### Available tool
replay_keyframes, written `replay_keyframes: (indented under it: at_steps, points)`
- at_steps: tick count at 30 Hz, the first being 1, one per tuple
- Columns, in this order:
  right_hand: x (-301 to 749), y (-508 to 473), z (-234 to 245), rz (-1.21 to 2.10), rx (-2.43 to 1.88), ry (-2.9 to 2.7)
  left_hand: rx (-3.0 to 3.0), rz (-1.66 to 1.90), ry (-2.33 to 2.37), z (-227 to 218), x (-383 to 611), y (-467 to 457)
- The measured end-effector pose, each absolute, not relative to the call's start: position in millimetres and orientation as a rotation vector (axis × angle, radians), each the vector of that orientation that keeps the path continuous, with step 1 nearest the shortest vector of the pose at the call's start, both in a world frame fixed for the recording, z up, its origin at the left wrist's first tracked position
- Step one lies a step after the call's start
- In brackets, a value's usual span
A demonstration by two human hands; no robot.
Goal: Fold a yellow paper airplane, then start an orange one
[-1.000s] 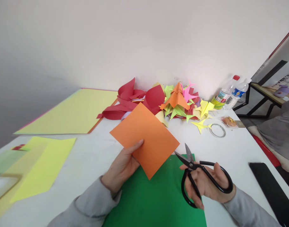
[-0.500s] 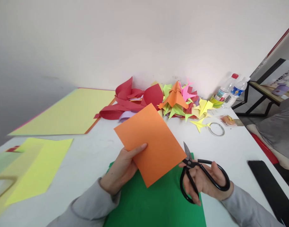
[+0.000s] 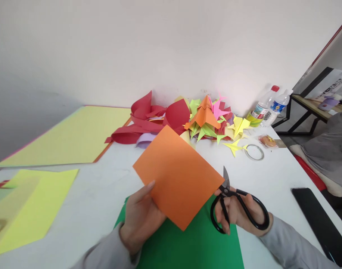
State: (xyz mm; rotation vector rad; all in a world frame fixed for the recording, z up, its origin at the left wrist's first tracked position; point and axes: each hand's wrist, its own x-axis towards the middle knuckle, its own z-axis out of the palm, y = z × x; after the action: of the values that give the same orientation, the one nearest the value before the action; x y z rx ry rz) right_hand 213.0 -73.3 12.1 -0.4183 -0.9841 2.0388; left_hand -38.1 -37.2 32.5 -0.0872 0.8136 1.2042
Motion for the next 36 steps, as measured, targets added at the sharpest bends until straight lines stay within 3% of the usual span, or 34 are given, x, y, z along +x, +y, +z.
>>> replay_keyframes:
  at_steps: [15, 23, 30, 36]
  points:
    - [208.6, -69.8, 4.9, 2.053, -0.615, -0.787, 0.236, 1.068, 0.504, 17.7, -26.6, -70.0]
    - [205.3, -73.1, 8.5, 2.091, -0.629, -0.741, 0.289, 1.14, 1.038, 21.5, -9.9, -72.6]
    - [207.9, -72.2, 6.0, 2.161, -0.683, -0.611, 0.298, 0.986, 1.077, 35.6, -17.2, -44.7]
    - [209.1, -71.7, 5.5, 2.196, -0.68, -0.594, 0.314, 1.054, 1.155, 39.9, -19.0, -44.5]
